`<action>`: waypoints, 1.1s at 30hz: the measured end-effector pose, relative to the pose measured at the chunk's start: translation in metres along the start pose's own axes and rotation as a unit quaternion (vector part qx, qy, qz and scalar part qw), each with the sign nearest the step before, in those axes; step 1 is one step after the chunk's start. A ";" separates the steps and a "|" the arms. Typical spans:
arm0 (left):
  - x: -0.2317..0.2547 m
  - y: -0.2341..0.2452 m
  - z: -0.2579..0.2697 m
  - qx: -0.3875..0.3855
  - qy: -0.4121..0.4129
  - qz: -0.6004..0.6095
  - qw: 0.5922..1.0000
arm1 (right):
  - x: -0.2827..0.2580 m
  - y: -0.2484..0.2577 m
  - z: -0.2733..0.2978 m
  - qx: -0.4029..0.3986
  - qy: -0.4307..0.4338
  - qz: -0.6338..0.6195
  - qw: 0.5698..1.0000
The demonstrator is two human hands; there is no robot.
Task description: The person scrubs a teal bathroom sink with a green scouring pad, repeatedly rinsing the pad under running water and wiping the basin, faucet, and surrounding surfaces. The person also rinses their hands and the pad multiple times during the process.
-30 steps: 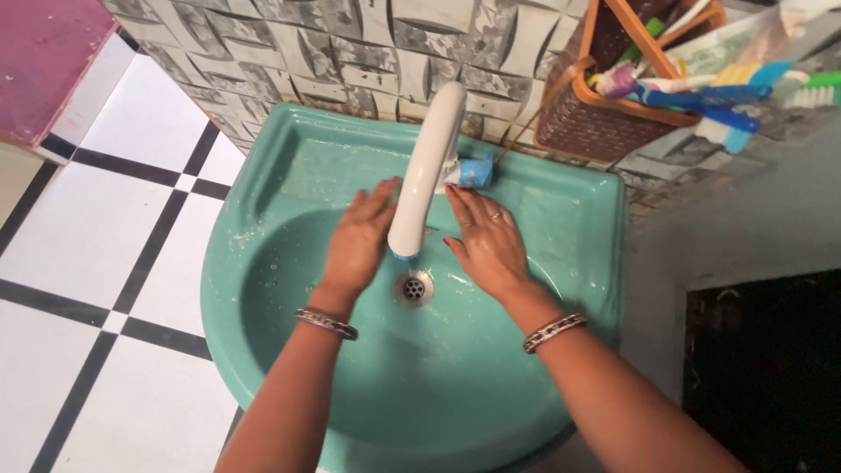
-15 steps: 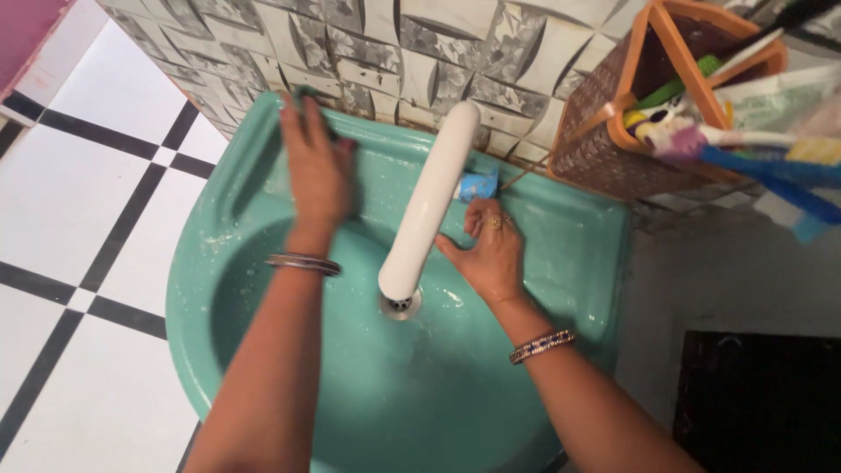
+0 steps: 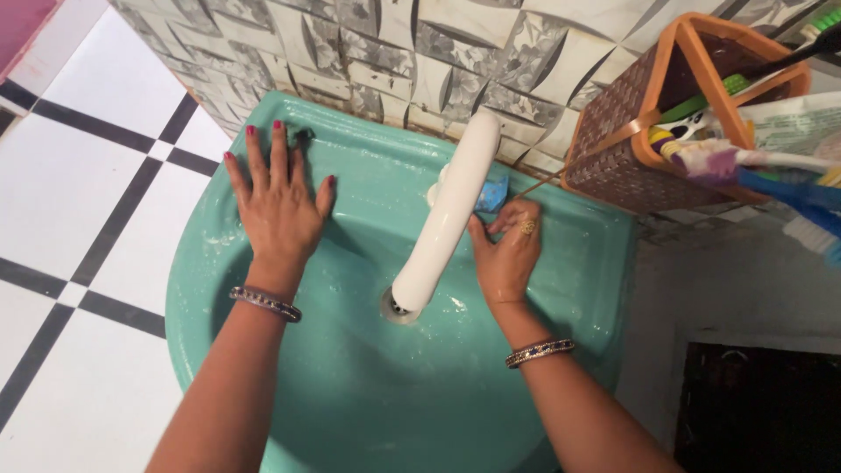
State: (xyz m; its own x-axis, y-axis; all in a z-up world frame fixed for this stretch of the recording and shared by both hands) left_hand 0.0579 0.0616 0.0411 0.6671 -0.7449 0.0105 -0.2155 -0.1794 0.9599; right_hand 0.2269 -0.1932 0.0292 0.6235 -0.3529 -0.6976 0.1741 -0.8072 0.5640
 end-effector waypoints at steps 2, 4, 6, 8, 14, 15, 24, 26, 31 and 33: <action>-0.011 -0.005 0.003 -0.023 0.018 -0.016 0.999 | -0.007 0.003 -0.002 0.006 0.030 -0.024 0.999; -0.018 -0.003 0.012 -0.008 0.078 -0.017 0.997 | -0.015 0.007 -0.004 0.010 0.061 -0.057 0.996; -0.022 0.003 0.029 0.005 0.121 0.000 0.993 | -0.018 0.007 -0.004 0.001 0.052 -0.033 0.998; -0.026 0.014 0.056 0.018 0.150 0.036 0.988 | -0.021 0.007 -0.006 -0.012 0.043 -0.011 0.999; -0.020 0.040 0.126 0.026 0.150 0.181 0.972 | -0.010 0.005 -0.015 -0.060 0.023 -0.081 0.995; -0.016 0.037 0.131 0.020 0.169 0.240 0.956 | -0.002 0.001 -0.019 -0.083 -0.009 -0.122 0.989; 0.114 -0.049 0.130 -0.210 0.304 0.898 0.238 | -0.006 0.011 -0.001 -0.130 0.021 -0.180 0.975; 0.127 -0.048 0.124 -0.203 0.289 0.916 0.193 | -0.010 0.019 0.003 -0.128 0.023 -0.144 0.981; 0.136 -0.047 0.117 -0.213 0.304 0.913 0.172 | -0.040 0.034 0.000 -0.107 0.124 -0.128 0.978; 0.143 -0.047 0.118 -0.225 0.288 0.921 0.136 | -0.040 0.036 -0.001 -0.119 0.100 -0.112 0.982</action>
State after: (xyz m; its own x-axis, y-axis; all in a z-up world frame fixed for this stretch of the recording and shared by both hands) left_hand 0.0795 -0.1120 -0.0352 -0.2490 0.9367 0.2460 -0.4161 0.1259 -0.9006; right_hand 0.2087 -0.2076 0.0773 0.6824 -0.0606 -0.7284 0.4813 -0.7128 0.5102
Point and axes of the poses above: each hand's wrist, its own z-axis away from the middle knuckle, its own y-axis out of the back of the hand, x = y × z, the point moved 8 cm from there along -z, towards the middle knuckle, and after that the axes turned 7 degrees about -x, right-handed, at the moved point
